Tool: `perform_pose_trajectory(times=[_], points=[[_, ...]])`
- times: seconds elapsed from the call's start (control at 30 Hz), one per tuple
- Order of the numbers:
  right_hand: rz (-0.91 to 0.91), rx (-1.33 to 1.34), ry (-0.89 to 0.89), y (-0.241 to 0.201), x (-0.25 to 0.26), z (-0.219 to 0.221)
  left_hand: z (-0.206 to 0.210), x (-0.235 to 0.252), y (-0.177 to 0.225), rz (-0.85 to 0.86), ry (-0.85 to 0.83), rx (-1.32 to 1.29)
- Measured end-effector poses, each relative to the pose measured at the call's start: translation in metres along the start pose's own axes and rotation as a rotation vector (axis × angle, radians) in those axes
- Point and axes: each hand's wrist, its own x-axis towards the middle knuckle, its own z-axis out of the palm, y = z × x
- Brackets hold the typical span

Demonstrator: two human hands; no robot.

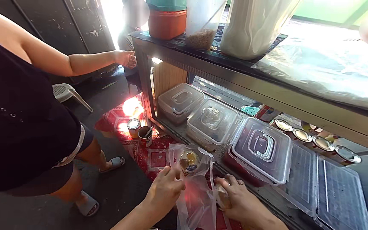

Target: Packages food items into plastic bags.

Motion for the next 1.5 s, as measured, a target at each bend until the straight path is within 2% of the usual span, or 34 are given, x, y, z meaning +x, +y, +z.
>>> perform_pose_trajectory(times=[0.13,0.2,0.27,0.3,0.4,0.5,0.57,0.6,0.73,0.83,0.9,0.97,1.03,1.07,1.17,1.33,1.5], points=[[-0.070,-0.037,0.099,-0.014,-0.051,-0.066,-0.001,-0.036,-0.007,-0.296,0.243,-0.429],[-0.161,-0.026,0.193,-0.025,-0.084,-0.100,-0.009,-0.044,0.010,-0.562,0.315,-0.678],[-0.272,-0.038,0.285,-0.040,-0.112,-0.129,-0.020,-0.038,0.032,-0.871,0.297,-0.821],[-0.335,-0.054,0.319,-0.049,-0.122,-0.141,-0.022,-0.034,0.042,-0.926,0.294,-0.832],[-0.474,-0.085,0.367,-0.076,-0.130,-0.157,-0.013,-0.026,0.059,-0.844,0.238,-0.760],[-0.543,-0.072,0.380,-0.092,-0.105,-0.138,-0.008,-0.016,0.056,-0.941,0.081,-0.868],[-0.552,-0.039,0.332,-0.101,-0.076,-0.116,-0.008,-0.013,0.053,-1.034,0.058,-0.987],[-0.523,-0.015,0.242,-0.106,-0.063,-0.107,-0.009,-0.014,0.053,-1.057,0.091,-1.052],[-0.426,0.067,-0.082,-0.119,-0.014,-0.066,-0.014,-0.026,0.052,-0.958,0.340,-1.335],[-0.407,0.122,-0.171,-0.122,0.007,-0.038,-0.011,-0.045,0.038,-0.847,0.492,-1.472],[-0.390,0.127,-0.188,-0.124,0.012,-0.027,0.000,-0.074,0.018,-0.765,0.419,-1.244],[-0.367,0.127,-0.186,-0.127,0.014,-0.023,0.015,-0.106,-0.002,-0.677,0.163,-0.905],[-0.354,0.129,-0.175,-0.131,0.013,-0.022,0.034,-0.125,-0.011,-0.669,-0.056,-0.740],[-0.347,0.130,-0.168,-0.133,0.012,-0.021,0.045,-0.128,-0.012,-0.679,-0.104,-0.680],[-0.309,0.136,-0.136,-0.142,0.009,-0.019,0.069,-0.112,-0.006,-0.715,-0.040,-0.590],[-0.225,0.079,-0.087,-0.149,0.006,-0.015,0.089,-0.086,0.016,-0.726,0.204,-0.692],[-0.204,0.000,-0.121,-0.138,0.012,-0.012,0.090,-0.073,0.034,-0.558,0.311,-0.920]])
